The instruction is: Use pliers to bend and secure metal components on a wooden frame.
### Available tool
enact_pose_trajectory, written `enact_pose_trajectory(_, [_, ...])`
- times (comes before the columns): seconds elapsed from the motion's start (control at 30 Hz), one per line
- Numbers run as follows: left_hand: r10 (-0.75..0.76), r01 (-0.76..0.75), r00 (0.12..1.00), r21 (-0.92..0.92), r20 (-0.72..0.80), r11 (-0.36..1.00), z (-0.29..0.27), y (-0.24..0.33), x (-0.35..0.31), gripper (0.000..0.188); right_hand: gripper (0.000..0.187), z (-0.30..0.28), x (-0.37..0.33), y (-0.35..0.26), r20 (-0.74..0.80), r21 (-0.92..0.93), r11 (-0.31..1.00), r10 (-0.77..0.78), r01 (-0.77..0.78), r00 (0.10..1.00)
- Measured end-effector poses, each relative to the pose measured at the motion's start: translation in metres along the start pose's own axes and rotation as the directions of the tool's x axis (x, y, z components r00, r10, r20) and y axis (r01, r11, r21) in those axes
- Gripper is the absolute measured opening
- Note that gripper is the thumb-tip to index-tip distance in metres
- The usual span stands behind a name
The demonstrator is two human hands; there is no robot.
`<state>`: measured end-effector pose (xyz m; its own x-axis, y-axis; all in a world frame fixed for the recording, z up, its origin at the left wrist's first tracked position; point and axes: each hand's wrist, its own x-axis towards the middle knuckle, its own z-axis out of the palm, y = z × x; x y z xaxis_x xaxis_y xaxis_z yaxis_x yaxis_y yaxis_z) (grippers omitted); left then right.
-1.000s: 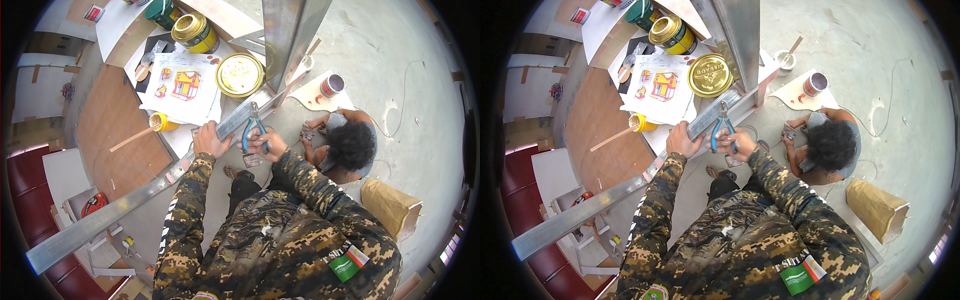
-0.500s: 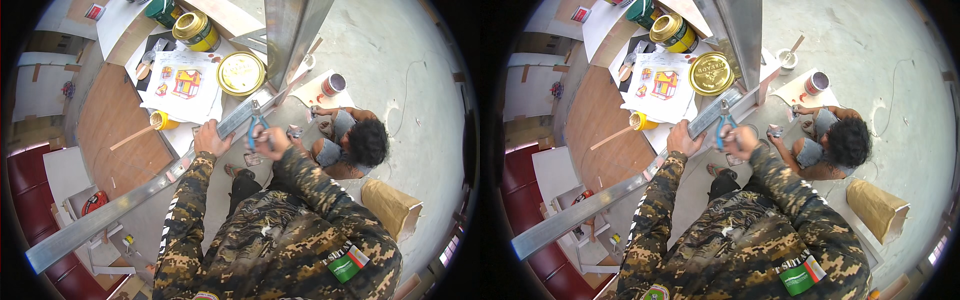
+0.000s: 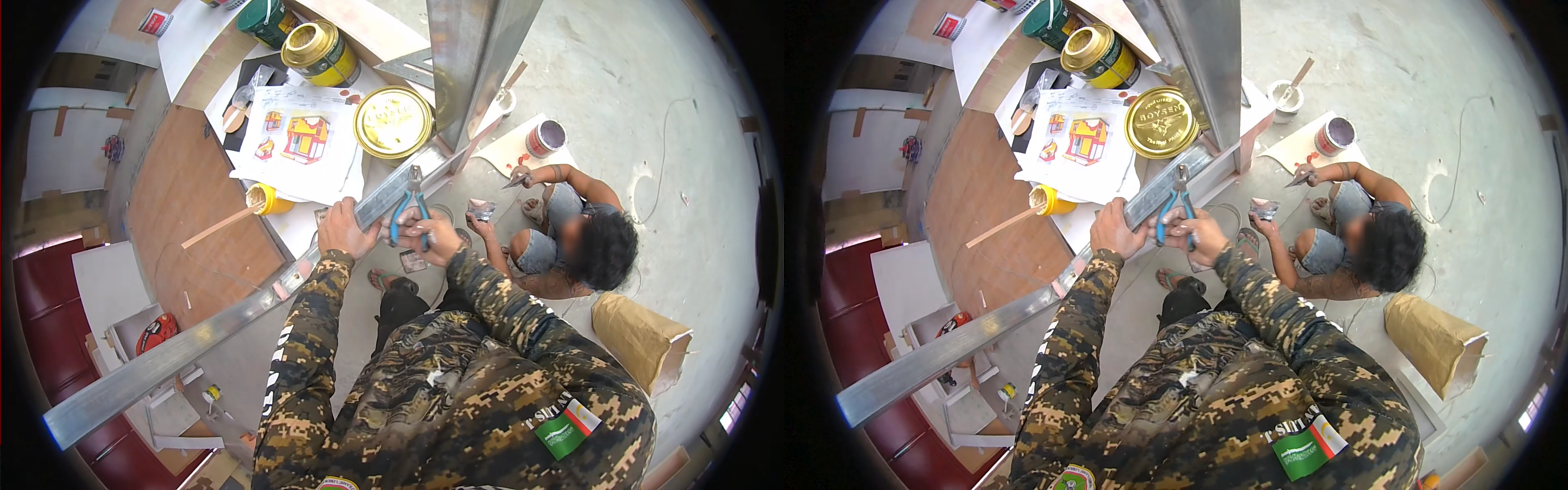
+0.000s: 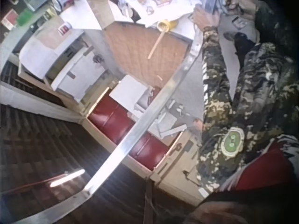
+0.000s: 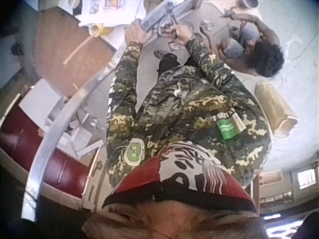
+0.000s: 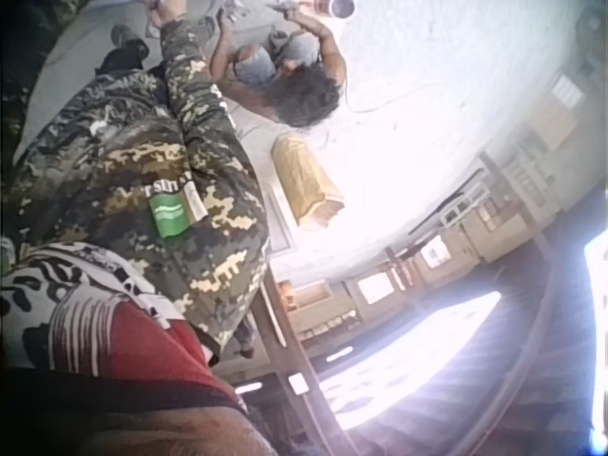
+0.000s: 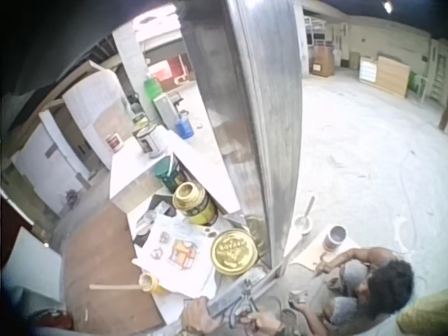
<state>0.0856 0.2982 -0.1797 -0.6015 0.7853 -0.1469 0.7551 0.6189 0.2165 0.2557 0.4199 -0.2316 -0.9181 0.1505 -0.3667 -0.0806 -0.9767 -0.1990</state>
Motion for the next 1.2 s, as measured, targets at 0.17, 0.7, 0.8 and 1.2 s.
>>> enact_pose_trajectory(0.17, [-0.009,0.009,1.0,0.007,0.029,1.0,0.005,-0.007,0.001,0.064,0.021,0.026,0.026,0.031,-0.127,0.166,0.972,-0.148,0.169,0.981])
enact_pose_trajectory(0.7, [-0.003,0.003,1.0,-0.002,-0.006,1.0,0.004,-0.003,0.002,0.063,0.017,-0.044,-0.015,-0.092,-0.052,-0.387,0.875,0.294,-0.29,0.954])
enact_pose_trajectory(0.8, [0.005,-0.006,1.0,-0.004,-0.018,1.0,0.003,-0.002,-0.001,0.061,0.02,-0.016,-0.017,-0.038,-0.053,-0.181,0.977,0.107,-0.115,0.993])
enact_pose_trajectory(1.2, [-0.003,0.003,1.0,0.012,-0.02,1.0,0.005,-0.002,-0.001,0.056,0.016,-0.002,0.007,0.006,-0.045,0.089,0.996,-0.027,0.031,0.999])
